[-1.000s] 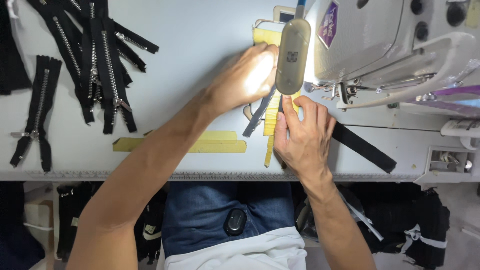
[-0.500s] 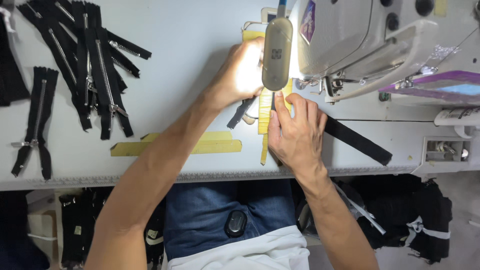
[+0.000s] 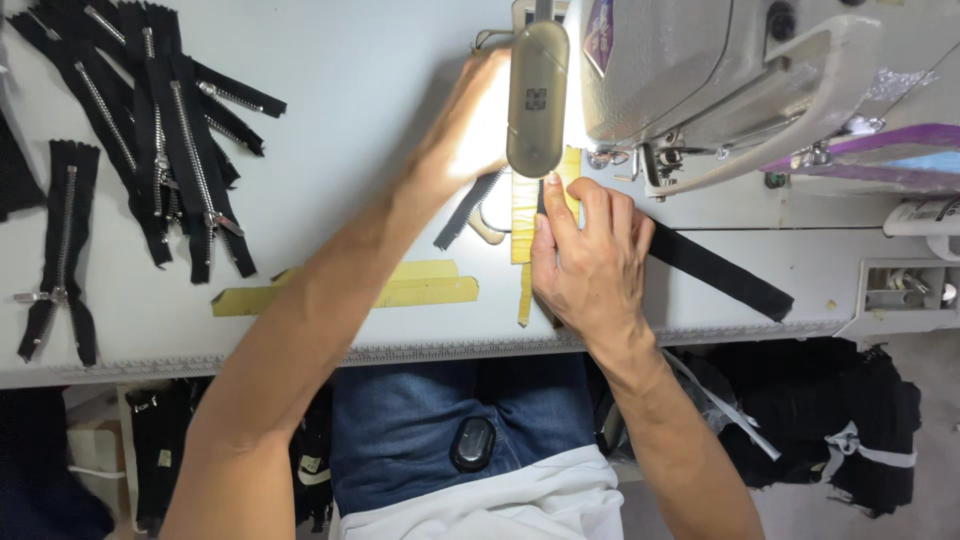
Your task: The person aligns a black zipper with a black fabric strip and sews them together using a sewing machine. They guide the materials under the needle, stitch along the length, and then remove the finished piece.
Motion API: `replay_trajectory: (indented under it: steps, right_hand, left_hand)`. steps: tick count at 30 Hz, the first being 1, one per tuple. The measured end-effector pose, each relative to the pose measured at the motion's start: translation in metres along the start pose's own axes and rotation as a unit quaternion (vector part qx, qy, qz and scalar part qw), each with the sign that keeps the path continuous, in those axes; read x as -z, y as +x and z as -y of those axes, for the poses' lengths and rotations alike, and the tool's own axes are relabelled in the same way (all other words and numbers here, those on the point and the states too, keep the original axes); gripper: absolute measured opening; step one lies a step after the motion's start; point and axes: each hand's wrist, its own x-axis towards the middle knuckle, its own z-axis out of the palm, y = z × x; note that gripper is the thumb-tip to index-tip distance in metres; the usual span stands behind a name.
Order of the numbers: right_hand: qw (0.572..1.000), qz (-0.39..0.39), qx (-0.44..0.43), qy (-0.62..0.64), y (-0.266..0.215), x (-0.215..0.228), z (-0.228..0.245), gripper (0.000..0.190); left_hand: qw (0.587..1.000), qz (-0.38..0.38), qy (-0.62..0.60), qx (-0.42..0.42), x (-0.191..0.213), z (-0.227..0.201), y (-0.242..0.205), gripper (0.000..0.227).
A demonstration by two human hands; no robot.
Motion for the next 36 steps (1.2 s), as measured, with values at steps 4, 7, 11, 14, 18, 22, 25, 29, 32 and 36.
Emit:
replay_trajectory:
  steps: [4,7,11,14,18,22,25,29,32,36]
  right_hand:
    - [1.0,0.003,-0.003,0.01,0.002,0.0,0.0,0.037]
    - [1.0,0.009,-0.003,0.01,0.0,-0.001,0.002,0.037]
    - [1.0,0.007,0.0,0.003,-0.001,-0.002,0.005,0.037]
    - [1.0,0.006,-0.001,0.006,-0.002,-0.002,0.004,0.037]
    - [1.0,0.002,0.003,0.007,-0.001,-0.001,0.008,0.039]
    - [1.0,0.014,0.006,0.008,-0.004,-0.002,0.011,0.038]
    - [1.0,0.027,0.0,0.008,-0.004,-0.004,0.012,0.041]
    - [1.0,0.025,0.008,0.003,-0.005,-0.004,0.016,0.043]
    - [1.0,0.029,0.011,0.001,-0.006,-0.006,0.016,0.043]
    - [0.999,0.044,0.001,0.006,-0.006,-0.004,0.021,0.042]
  left_hand:
    - [0.943,0.093,0.252,-0.196,0.029,-0.001,0.016,0.016]
    - [0.955,0.123,0.187,-0.193,0.03,-0.013,0.01,0.013]
    - [0.954,0.048,0.292,-0.044,0.019,0.0,0.013,0.009]
    - [0.945,0.011,0.325,-0.042,0.015,-0.011,-0.002,0.003]
    - [0.923,-0.017,0.384,-0.011,0.009,-0.012,-0.012,0.017]
    - [0.948,-0.052,0.3,-0.096,0.014,0.005,-0.005,0.007]
    - [0.971,0.031,0.226,-0.075,0.026,-0.004,-0.001,0.028]
    - [0.96,-0.057,0.228,-0.15,0.014,0.015,0.002,0.014]
    - [0.966,-0.065,0.209,-0.14,0.006,0.036,0.01,0.014]
    - [0.978,-0.044,0.196,-0.053,0.003,0.074,0.02,0.017]
